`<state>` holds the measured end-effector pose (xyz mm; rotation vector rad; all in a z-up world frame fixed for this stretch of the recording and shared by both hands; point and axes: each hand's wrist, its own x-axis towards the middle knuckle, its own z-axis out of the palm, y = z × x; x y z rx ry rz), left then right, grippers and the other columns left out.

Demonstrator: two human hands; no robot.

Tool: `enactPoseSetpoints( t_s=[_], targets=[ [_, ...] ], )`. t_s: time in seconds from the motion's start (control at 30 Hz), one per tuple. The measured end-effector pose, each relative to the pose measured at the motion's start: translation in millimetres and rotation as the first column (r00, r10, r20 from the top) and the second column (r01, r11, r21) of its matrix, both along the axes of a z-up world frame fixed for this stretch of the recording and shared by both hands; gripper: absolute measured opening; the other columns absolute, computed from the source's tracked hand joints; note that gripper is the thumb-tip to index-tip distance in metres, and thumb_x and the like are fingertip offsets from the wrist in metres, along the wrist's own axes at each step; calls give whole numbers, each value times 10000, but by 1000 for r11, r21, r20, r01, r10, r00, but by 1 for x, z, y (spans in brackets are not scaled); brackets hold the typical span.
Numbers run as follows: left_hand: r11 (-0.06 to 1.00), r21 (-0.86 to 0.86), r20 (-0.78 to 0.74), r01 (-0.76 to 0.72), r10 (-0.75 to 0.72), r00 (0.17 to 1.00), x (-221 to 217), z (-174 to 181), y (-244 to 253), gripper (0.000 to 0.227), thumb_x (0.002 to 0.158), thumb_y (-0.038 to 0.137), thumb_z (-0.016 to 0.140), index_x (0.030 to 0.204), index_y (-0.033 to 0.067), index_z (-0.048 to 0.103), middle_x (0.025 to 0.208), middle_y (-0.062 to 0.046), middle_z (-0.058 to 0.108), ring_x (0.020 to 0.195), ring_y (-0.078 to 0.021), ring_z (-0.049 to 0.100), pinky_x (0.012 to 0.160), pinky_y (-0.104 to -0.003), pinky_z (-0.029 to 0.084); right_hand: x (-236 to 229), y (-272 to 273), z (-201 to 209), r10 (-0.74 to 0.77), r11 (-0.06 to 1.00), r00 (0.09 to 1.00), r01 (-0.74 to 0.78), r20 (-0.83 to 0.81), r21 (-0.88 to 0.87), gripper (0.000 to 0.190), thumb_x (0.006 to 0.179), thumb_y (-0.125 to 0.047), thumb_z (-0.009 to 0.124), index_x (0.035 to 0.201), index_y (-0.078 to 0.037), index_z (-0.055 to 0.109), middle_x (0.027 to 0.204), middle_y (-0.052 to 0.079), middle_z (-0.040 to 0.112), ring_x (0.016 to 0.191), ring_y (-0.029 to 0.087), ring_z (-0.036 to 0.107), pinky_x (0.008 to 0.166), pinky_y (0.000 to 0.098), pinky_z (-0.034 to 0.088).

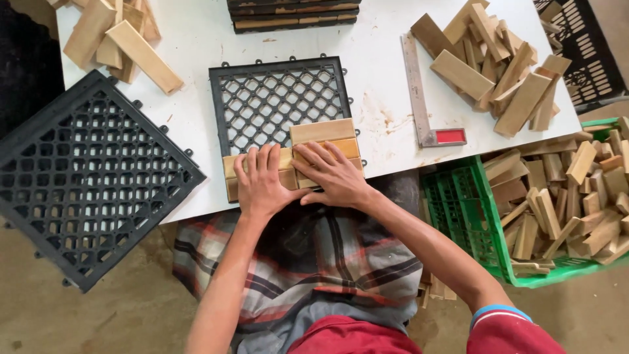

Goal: Assembling interlocking wood tiles by manually placing wooden slats into a plastic grid base and aligning them.

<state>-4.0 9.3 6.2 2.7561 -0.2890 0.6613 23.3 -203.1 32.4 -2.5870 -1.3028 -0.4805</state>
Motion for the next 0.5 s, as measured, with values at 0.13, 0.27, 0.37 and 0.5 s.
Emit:
enactPoseSetpoints(
  t_s=[0.13, 0.27, 0.37, 0.5],
  targets=[
    [1000, -23, -19, -21, 20, 1000, -3, 3, 0, 1149, 546, 927, 665, 1372, 137, 543, 1320, -52, 534, 1289, -257, 460, 1139, -536, 284, 9, -5, -9, -54, 999, 998, 54, 44, 8, 861, 789, -876, 501, 1435, -312, 583, 1514, 119, 503, 1457, 354, 414, 1198, 551, 286],
    [1000, -30, -25, -5, 4, 1000, -3, 6, 1, 1166, 510, 910, 681, 1371, 133, 554, 1325, -56, 551, 1287, -258, 471, 1136, -538, 292, 5, -7, -10, -84, 996, 993, 82, 80, 18, 794, 826, -863, 458, 1435, -368, 576, 1495, 114, 522, 1463, 339, 420, 1189, 541, 303],
    [999, -38, -33, 1, -3, 999, -3, 11, 1, 1159, 539, 921, 668, 1371, 122, 562, 1327, -66, 555, 1289, -266, 470, 1133, -540, 297, -2, -22, -14, -116, 993, 988, 117, 98, 2, 691, 918, -770, 418, 1482, -386, 530, 1531, 98, 500, 1475, 308, 413, 1199, 522, 296],
    [999, -44, -61, 20, -23, 998, -5, 16, 3, 1160, 594, 948, 626, 1384, 102, 558, 1332, -81, 548, 1287, -275, 461, 1120, -549, 290, -13, -56, -12, -189, 981, 978, 192, 86, -28, 549, 1018, -614, 423, 1511, -388, 512, 1588, 78, 464, 1488, 273, 405, 1208, 500, 282]
  ],
)
